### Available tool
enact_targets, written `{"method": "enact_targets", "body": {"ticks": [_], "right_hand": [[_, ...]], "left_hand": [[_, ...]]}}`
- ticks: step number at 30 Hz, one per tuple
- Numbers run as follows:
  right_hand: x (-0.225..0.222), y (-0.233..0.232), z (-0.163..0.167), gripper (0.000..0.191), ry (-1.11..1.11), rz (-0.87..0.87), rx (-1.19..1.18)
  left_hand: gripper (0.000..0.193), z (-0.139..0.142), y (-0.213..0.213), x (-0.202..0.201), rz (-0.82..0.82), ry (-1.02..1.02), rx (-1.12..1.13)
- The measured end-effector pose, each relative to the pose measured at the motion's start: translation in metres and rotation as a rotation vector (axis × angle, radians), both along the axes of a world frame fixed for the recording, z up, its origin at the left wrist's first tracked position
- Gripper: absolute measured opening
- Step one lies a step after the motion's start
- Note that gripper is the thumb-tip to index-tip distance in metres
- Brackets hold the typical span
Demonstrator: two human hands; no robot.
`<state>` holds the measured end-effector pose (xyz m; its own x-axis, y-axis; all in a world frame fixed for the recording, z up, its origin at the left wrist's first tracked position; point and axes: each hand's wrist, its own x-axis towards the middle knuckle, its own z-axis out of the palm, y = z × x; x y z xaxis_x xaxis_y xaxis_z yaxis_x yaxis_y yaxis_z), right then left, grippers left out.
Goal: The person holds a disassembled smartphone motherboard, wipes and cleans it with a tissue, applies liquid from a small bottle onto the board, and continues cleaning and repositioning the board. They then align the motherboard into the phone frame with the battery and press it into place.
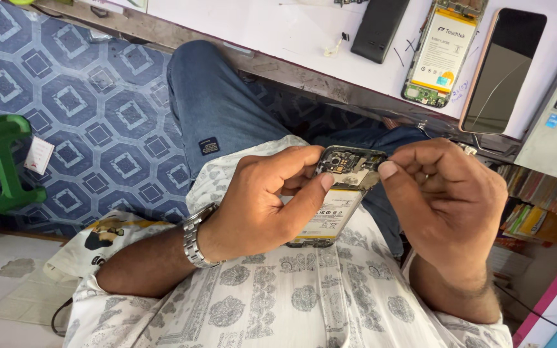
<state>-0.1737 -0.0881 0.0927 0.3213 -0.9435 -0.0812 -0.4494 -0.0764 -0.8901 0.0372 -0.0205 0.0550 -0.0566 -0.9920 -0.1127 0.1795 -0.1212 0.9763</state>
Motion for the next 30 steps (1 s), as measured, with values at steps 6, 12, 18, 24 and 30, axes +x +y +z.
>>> {"method": "enact_targets", "body": {"ticks": [6,12,18,24,30], "right_hand": [[0.009,0.002,0.006,0.008,0.088,0.017,-0.046],[0.013,0.005,0.006,0.008,0.093,-0.011,-0.011],[0.016,0.005,0.007,0.008,0.171,-0.004,-0.074],[0.026,0.001,0.012,0.01,0.234,0.022,-0.159],[0.028,-0.001,0.01,0.01,0.157,0.029,-0.13]], "left_hand": [[0.017,-0.002,0.001,0.004,-0.005,0.017,0.017],[0.012,-0.003,0.002,0.005,0.001,0.043,0.025],[0.01,-0.004,0.0,0.004,-0.009,-0.055,0.037],[0.018,-0.003,0.0,0.003,0.007,0.013,0.01],[0.019,-0.004,0.0,0.003,0.002,-0.063,0.014]]}}
